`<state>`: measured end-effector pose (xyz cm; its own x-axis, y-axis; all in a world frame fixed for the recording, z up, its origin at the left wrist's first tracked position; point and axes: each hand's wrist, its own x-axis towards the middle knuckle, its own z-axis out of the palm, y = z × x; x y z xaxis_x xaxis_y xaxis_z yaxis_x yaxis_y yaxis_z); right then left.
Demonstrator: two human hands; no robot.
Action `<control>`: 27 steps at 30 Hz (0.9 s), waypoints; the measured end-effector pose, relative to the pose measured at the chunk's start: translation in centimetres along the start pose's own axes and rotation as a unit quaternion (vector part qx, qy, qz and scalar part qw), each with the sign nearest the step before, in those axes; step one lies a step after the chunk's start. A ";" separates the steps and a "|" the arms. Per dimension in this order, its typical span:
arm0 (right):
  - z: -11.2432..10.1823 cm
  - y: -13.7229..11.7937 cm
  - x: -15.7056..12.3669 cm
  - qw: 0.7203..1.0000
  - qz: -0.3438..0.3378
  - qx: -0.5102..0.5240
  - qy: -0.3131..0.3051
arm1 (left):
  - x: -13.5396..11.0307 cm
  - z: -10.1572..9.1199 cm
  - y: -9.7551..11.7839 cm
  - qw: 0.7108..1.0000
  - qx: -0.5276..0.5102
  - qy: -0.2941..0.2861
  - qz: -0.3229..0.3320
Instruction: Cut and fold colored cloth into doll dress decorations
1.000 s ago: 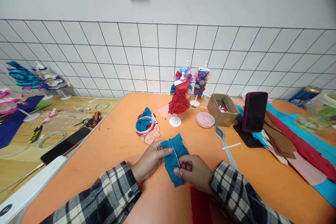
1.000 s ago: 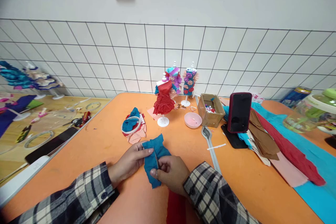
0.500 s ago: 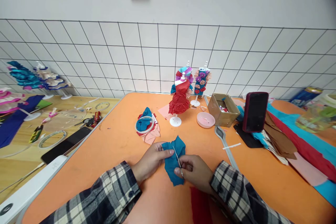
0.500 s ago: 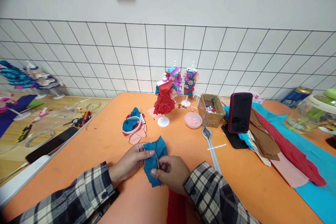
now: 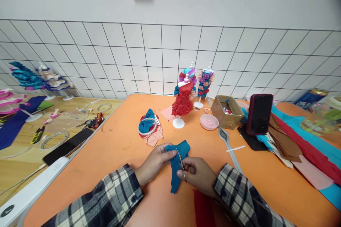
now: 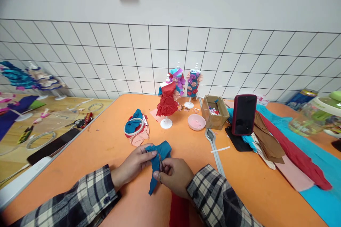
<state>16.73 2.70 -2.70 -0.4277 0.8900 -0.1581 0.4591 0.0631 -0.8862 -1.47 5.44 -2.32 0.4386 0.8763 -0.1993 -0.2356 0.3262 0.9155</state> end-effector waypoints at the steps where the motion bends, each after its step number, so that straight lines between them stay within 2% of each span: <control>1: -0.1 -0.1 -0.1 1.000 -0.004 -0.002 -0.001 | 0.0 0.0 0.0 1.000 0.022 -0.007 0.004; 5: -0.1 -0.2 -0.2 1.000 -0.006 0.004 -0.001 | 0.0 -0.1 0.1 0.997 0.072 -0.008 0.012; 15: 0.0 -0.1 0.0 0.999 0.007 0.041 -0.015 | 0.1 -0.2 0.0 0.996 0.085 -0.017 0.006; 27: -0.1 0.0 0.2 1.000 0.015 0.000 0.007 | -0.1 -0.2 0.2 0.996 0.077 -0.040 0.015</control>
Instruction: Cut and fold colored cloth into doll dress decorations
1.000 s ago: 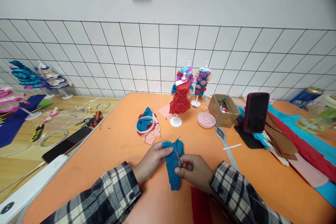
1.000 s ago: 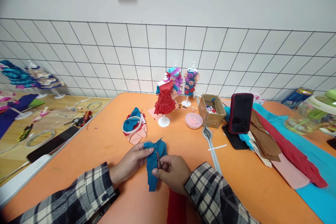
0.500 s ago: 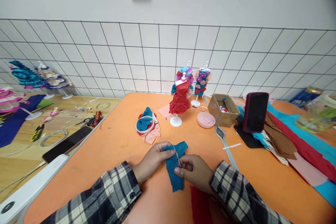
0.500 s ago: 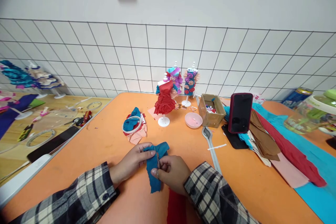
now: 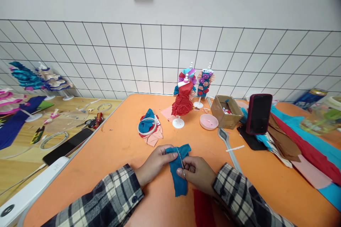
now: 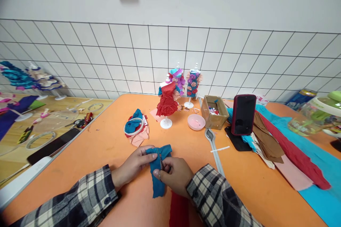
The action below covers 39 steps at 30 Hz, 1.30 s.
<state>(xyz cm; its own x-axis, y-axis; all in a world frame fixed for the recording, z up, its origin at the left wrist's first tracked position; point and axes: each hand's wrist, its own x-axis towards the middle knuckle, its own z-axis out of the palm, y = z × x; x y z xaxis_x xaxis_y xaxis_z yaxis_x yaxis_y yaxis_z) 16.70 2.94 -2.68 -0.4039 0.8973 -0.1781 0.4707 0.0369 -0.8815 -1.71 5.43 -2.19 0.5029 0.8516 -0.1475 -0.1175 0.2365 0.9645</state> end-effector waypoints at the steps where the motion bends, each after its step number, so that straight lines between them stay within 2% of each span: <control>1: 0.0 -0.1 0.0 1.000 0.002 0.000 0.000 | 0.0 0.0 0.1 1.000 -0.011 0.000 -0.001; 5: -0.1 -0.3 -0.2 1.000 0.007 0.000 -0.007 | 0.0 0.2 0.1 0.999 -0.043 0.012 -0.015; 16: 0.1 0.2 -0.1 1.000 -0.001 -0.001 -0.009 | 0.3 0.0 -0.2 0.999 -0.017 0.032 -0.017; 24: 0.1 0.4 -0.1 1.000 0.012 0.014 -0.021 | 0.2 0.0 0.0 0.998 -0.043 0.028 -0.036; 33: -0.3 0.1 -0.1 0.997 0.026 0.066 -0.034 | 0.2 -0.2 -0.3 1.000 -0.001 -0.010 -0.030; 39: -1.8 1.0 0.5 0.992 0.048 0.115 -0.030 | 0.3 -0.2 0.5 0.999 -0.014 0.033 -0.008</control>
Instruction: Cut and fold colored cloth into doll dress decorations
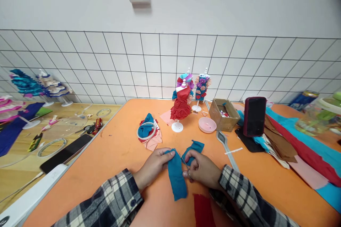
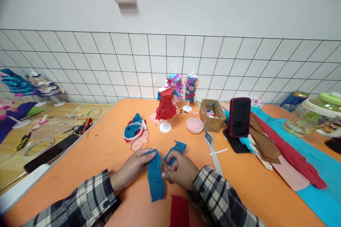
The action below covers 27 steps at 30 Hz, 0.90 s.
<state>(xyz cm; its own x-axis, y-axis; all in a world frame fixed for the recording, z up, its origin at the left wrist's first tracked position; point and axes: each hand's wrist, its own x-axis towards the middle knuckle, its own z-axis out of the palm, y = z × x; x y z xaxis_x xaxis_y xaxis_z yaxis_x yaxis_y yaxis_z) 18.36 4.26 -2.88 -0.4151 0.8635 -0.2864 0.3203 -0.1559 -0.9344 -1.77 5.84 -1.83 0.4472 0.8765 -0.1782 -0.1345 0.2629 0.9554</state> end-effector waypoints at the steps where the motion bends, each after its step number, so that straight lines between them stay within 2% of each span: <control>1: -0.4 0.0 0.1 1.000 0.005 0.000 0.001 | 0.0 -0.1 0.2 1.000 0.008 0.006 0.005; 3: -1.2 -0.1 0.3 1.000 0.000 -0.004 0.013 | -0.1 -0.5 0.7 0.999 0.034 0.020 0.010; 7: -2.7 0.0 1.1 0.995 -0.056 -0.044 0.071 | 0.1 -1.3 1.1 0.997 0.061 0.036 0.007; 10: -3.5 0.6 1.7 0.991 -0.036 -0.090 0.094 | 0.3 -1.8 1.0 0.991 0.129 0.036 0.027; 14: -3.1 0.8 1.8 0.997 0.009 -0.078 0.017 | 0.0 -2.4 0.6 0.946 0.302 0.071 0.091; 19: -1.8 -0.1 2.6 0.984 0.037 -0.160 0.074 | -0.5 -2.6 0.0 0.919 0.372 0.056 0.119; 24: -2.4 -0.6 4.2 0.982 0.103 -0.150 -0.044 | -0.1 -2.9 0.0 0.894 0.428 0.088 0.103; 27: -3.0 -0.7 4.5 0.980 0.113 -0.138 -0.085 | 0.1 -3.1 0.1 0.896 0.427 0.086 0.085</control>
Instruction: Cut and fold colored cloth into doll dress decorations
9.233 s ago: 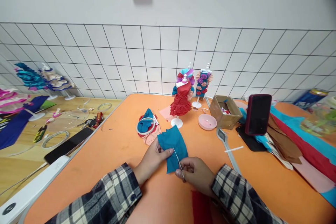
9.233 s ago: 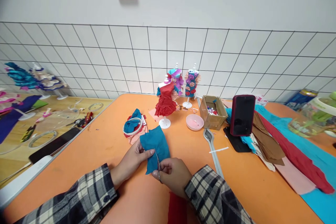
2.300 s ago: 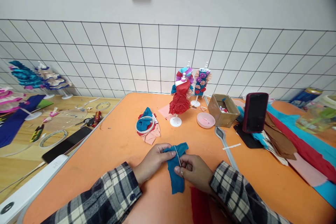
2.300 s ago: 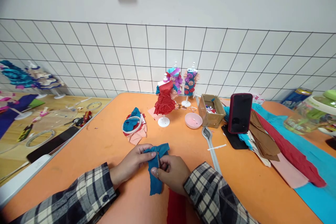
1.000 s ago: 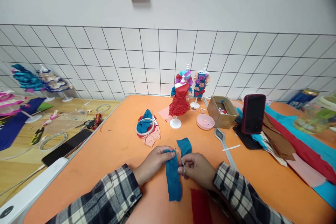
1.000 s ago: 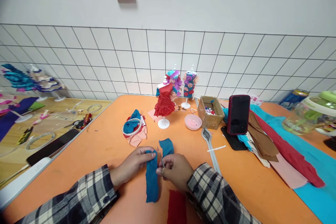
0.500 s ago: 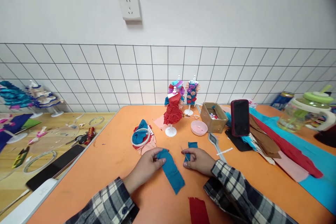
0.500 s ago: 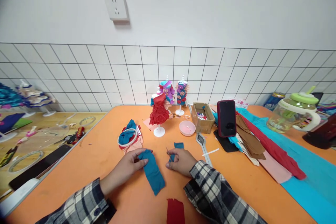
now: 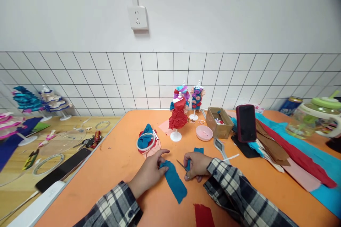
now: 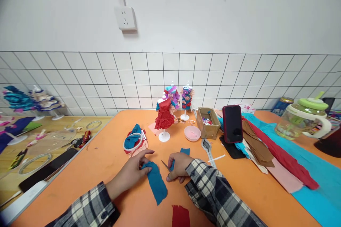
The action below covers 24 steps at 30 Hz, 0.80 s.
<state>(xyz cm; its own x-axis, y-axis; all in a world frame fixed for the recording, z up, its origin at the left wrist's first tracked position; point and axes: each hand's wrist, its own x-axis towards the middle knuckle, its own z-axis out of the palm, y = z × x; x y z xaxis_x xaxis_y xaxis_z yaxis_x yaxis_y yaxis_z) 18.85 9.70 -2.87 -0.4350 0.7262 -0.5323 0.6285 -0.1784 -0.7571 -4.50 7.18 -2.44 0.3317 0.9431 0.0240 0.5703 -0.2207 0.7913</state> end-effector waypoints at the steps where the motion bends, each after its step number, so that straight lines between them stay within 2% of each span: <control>1: -0.1 0.0 -0.1 1.000 -0.001 0.002 -0.006 | 0.0 -0.1 0.1 1.000 -0.003 -0.003 -0.001; 3: -0.1 -0.2 -0.6 0.999 -0.029 -0.030 0.025 | -0.1 -0.1 0.3 1.000 -0.005 -0.003 0.004; 5: 0.3 -0.8 -1.3 0.988 -0.076 -0.089 0.104 | -0.2 -0.2 0.5 1.000 -0.006 0.000 0.013; 8: 1.6 -2.2 -2.2 0.952 -0.144 -0.144 0.228 | 0.0 -0.2 0.3 0.999 -0.029 0.008 0.022; 10: 2.9 -3.1 -2.2 0.916 -0.233 -0.180 0.273 | 0.3 0.0 -0.3 0.998 -0.055 0.028 0.019; 12: 4.3 -3.7 -1.4 0.876 -0.317 -0.232 0.279 | 0.7 0.2 -0.9 0.996 -0.080 0.041 0.008; 13: 4.8 -3.8 -0.9 0.867 -0.332 -0.255 0.272 | 0.8 0.2 -1.0 0.995 -0.085 0.044 0.004; 15: 5.5 -3.7 0.4 0.870 -0.309 -0.286 0.257 | 0.9 -0.2 -1.1 0.996 -0.073 0.049 0.009; 18: 5.3 -3.4 1.5 0.879 -0.274 -0.295 0.255 | 0.7 -2.7 -0.7 0.992 0.029 0.105 0.068; 20: 4.7 -3.7 1.6 0.878 -0.286 -0.272 0.272 | 0.7 -5.2 -0.9 0.968 0.160 0.162 0.110; 21: 4.4 -4.1 1.6 0.874 -0.298 -0.252 0.289 | 0.8 -6.4 -1.2 0.954 0.218 0.171 0.112; 24: 3.8 -6.0 2.3 0.853 -0.329 -0.197 0.354 | 1.2 -9.0 -2.8 0.943 0.303 0.115 0.075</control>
<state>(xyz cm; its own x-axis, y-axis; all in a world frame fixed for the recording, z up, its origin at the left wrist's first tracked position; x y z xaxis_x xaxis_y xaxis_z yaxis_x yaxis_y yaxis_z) 11.65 9.91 -0.97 -0.3656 0.8269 0.4273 0.6272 0.5581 -0.5433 -12.40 11.19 0.86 0.3107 0.9039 0.2942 0.8777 -0.3916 0.2762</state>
